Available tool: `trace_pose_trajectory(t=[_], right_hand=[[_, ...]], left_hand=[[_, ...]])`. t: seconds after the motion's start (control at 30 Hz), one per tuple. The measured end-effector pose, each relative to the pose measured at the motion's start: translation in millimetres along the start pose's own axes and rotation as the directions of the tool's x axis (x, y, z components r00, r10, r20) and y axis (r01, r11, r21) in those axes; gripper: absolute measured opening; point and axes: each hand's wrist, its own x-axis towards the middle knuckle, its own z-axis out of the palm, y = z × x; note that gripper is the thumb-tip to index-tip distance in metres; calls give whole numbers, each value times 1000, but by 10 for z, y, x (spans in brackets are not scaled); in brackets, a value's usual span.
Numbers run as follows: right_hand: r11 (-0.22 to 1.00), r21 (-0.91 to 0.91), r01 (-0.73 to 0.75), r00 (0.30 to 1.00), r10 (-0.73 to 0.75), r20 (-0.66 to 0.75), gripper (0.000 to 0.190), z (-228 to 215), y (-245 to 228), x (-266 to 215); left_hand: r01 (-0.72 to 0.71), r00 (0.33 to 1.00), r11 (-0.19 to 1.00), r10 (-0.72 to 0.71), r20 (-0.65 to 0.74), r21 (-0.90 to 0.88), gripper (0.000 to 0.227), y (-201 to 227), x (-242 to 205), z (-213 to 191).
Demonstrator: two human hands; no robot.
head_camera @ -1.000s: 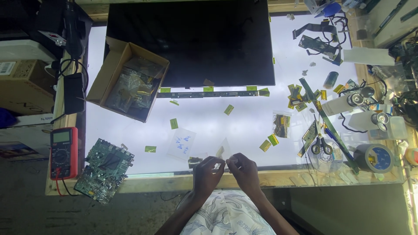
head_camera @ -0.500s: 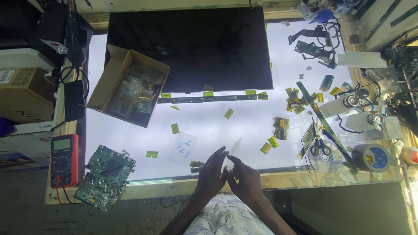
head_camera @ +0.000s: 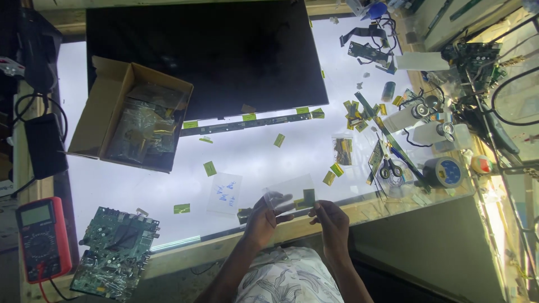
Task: Sorting and inspecting small electronic ribbon cables on a light table in a repair shop
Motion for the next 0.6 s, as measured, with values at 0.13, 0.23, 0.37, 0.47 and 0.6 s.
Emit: trace_pose_trajectory(t=[0.13, 0.23, 0.37, 0.47, 0.6], right_hand=[[947, -259, 188, 976, -210, -62, 19, -46, -232, -130], [874, -303, 379, 921, -388, 33, 24, -137, -276, -98], [651, -423, 630, 771, -591, 240, 17, -292, -331, 136], [570, -402, 717, 697, -605, 384, 14, -464, -448, 301], [597, -385, 703, 710, -570, 412, 11, -608, -444, 588]], left_hand=[[89, 996, 996, -89, -21, -12, 30, -67, 17, 46], [125, 988, 991, -120, -93, 51, 38, -72, 11, 186], [79, 986, 996, -85, -142, -43, 44, -237, 125, 206], [0, 981, 994, -20, -192, -107, 42, -509, 196, 257], [-112, 973, 990, 91, -211, -91, 47, -660, 358, 302]])
